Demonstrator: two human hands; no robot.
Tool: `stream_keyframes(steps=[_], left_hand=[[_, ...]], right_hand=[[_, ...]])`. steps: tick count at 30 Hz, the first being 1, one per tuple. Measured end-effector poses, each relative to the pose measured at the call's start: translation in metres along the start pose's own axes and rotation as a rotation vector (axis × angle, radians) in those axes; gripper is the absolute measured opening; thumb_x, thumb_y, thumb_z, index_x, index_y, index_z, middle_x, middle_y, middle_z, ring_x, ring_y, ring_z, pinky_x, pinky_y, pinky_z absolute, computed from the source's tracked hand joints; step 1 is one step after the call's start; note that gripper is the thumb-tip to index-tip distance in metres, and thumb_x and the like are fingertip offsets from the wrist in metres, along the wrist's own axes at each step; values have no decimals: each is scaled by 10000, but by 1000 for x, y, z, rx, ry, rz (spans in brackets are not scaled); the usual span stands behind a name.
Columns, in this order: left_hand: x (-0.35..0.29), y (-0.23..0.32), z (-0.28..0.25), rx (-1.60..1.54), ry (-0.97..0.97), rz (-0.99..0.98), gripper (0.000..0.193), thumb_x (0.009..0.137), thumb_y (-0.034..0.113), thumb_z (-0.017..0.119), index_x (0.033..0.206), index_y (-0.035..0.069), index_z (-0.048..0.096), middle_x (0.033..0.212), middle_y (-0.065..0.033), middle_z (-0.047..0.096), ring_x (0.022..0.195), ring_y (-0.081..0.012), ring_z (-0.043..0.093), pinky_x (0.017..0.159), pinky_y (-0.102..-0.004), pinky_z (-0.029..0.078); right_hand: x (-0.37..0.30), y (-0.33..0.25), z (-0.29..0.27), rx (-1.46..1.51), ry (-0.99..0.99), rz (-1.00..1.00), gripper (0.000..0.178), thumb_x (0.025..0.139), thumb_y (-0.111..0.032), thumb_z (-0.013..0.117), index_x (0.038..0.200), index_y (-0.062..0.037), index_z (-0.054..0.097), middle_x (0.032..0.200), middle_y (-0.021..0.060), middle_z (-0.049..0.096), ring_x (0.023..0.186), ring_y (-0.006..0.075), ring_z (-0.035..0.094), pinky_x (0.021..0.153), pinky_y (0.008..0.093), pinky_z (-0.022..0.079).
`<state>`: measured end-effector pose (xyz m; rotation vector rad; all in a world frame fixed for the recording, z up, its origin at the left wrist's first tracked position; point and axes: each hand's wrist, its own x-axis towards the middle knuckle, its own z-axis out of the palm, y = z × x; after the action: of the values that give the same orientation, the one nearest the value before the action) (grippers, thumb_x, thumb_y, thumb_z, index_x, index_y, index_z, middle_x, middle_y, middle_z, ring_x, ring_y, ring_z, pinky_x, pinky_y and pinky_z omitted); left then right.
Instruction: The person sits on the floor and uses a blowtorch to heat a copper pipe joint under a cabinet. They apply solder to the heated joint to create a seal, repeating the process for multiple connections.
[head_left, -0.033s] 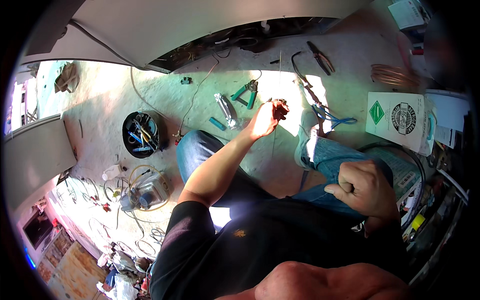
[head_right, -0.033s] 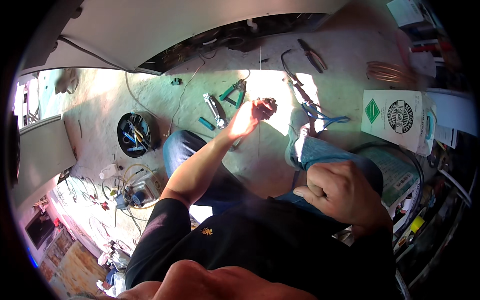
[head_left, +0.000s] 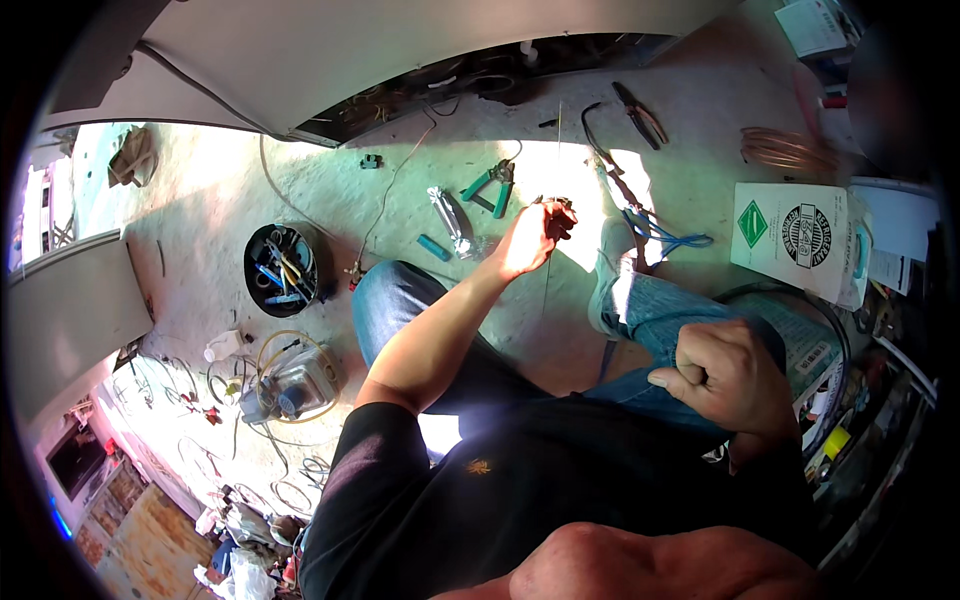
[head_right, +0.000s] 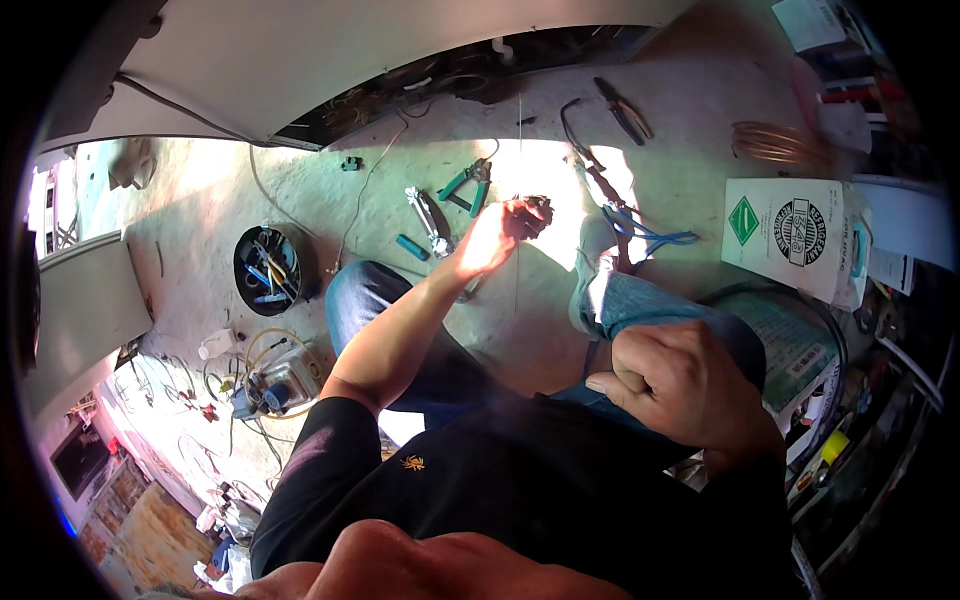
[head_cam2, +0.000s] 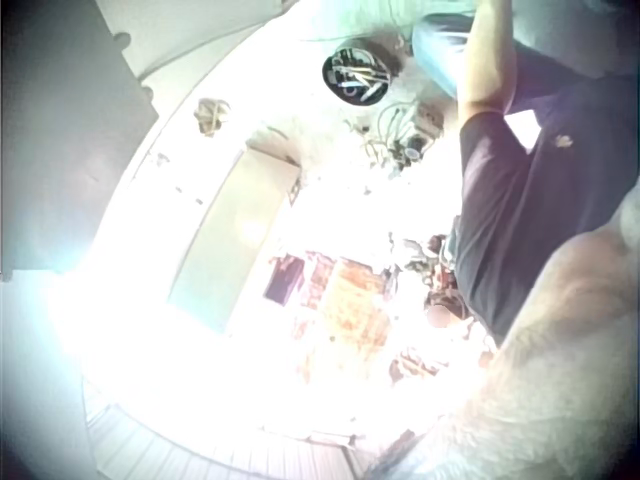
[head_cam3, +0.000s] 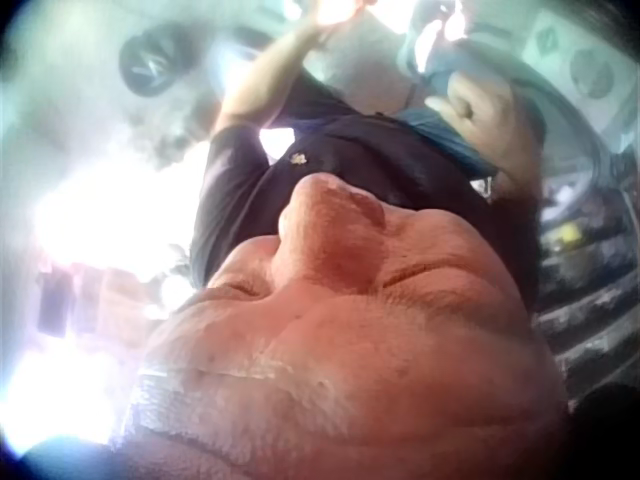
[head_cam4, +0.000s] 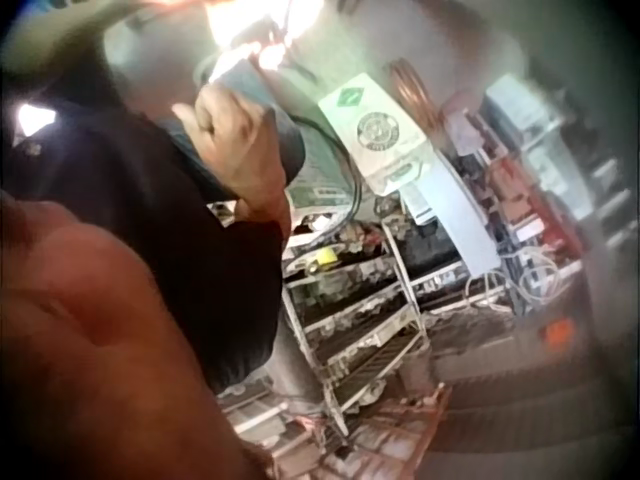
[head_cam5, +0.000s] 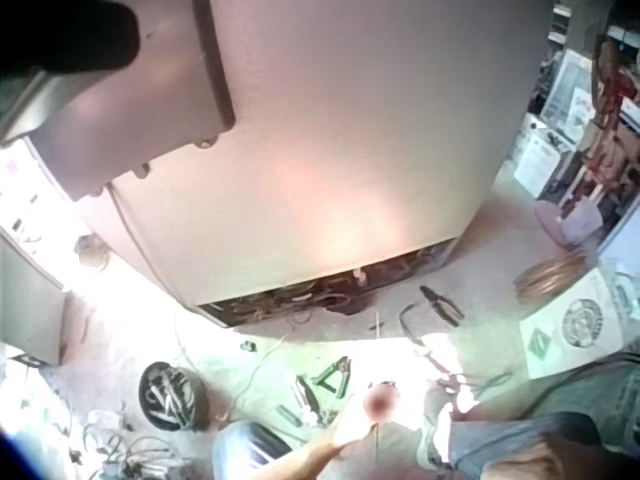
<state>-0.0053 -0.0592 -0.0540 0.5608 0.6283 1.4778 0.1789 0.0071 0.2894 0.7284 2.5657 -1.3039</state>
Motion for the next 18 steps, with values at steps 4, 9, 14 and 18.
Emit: stream_keyframes(steps=[4, 9, 14, 18], left_hand=[[1, -1, -7, 144, -54, -41, 408, 667, -102, 408, 1043, -24, 546, 1036, -81, 576, 955, -183, 580, 886, -330, 474], [0, 10, -2, 151, -66, 1, 398, 674, -104, 391, 1031, -22, 549, 1019, -84, 576, 932, -180, 575, 870, -316, 469], [-1, 23, 5, 329, -24, 63, 358, 701, -91, 394, 1007, -17, 564, 958, -65, 583, 879, -160, 567, 832, -295, 464], [1, -4, -10, 168, 35, 25, 389, 680, -115, 389, 1005, -19, 580, 915, -48, 589, 827, -146, 565, 751, -270, 454]], right_hand=[[-1, 0, -1, 4, -7, -8, 420, 744, -49, 814, 657, -38, 403, 575, 109, 441, 491, 300, 448, 480, 406, 355], [2, 2, -2, 8, -42, 10, 383, 762, -60, 798, 664, -28, 429, 586, 116, 458, 499, 290, 469, 488, 404, 363], [9, 0, -2, 11, -64, 16, 393, 760, -72, 797, 650, -29, 422, 602, 120, 462, 510, 300, 463, 497, 408, 360], [15, 0, -1, -32, -90, -41, 415, 731, -63, 807, 634, -33, 405, 608, 117, 440, 516, 309, 451, 501, 411, 347]])
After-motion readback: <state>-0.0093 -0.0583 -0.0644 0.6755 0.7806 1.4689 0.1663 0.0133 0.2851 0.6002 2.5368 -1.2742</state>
